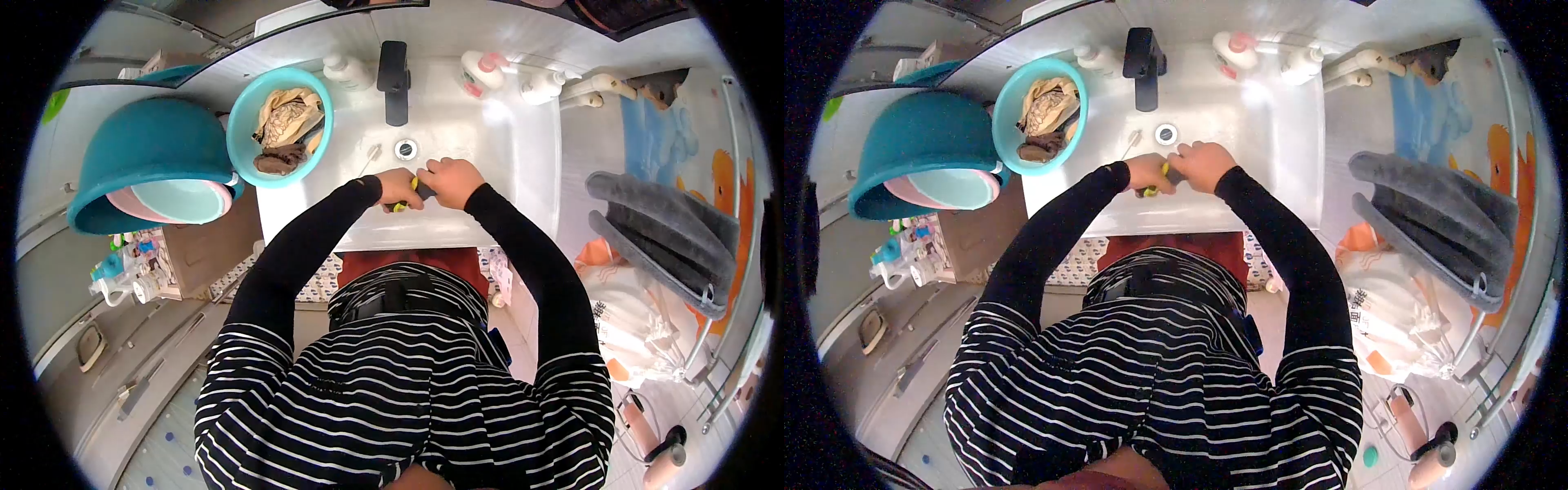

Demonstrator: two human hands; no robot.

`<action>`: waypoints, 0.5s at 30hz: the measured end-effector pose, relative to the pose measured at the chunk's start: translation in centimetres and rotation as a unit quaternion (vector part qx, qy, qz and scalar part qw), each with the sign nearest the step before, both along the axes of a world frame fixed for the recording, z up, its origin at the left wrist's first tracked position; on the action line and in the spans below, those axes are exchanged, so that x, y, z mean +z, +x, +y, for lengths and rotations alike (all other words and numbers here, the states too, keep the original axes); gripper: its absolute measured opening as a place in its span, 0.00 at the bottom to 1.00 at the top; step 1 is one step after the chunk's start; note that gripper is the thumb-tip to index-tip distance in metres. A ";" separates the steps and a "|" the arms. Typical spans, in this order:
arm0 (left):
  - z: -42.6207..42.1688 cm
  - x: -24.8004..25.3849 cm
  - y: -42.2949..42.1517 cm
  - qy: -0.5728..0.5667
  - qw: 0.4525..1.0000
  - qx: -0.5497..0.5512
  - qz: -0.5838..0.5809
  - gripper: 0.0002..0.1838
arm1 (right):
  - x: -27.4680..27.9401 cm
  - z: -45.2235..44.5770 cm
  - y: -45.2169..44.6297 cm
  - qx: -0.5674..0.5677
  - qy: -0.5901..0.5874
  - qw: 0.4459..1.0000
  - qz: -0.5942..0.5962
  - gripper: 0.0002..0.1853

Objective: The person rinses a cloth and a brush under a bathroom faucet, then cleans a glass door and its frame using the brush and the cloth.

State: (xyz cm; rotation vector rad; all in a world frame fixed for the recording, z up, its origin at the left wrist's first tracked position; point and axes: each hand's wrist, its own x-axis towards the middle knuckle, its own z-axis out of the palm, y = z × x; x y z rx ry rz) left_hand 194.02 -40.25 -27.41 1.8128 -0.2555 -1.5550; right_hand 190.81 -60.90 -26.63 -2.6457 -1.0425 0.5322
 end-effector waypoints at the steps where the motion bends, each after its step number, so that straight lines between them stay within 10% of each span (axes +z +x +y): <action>1: -0.4 -0.5 -0.2 0.026 0.995 -0.039 -0.089 0.16 | 0.8 0.7 0.1 -0.022 -0.015 0.999 0.018 0.15; 15: -0.4 -2.6 -1.4 0.135 0.865 -0.167 -0.454 0.12 | -3.3 4.0 3.1 -0.181 -0.093 0.920 0.334 0.13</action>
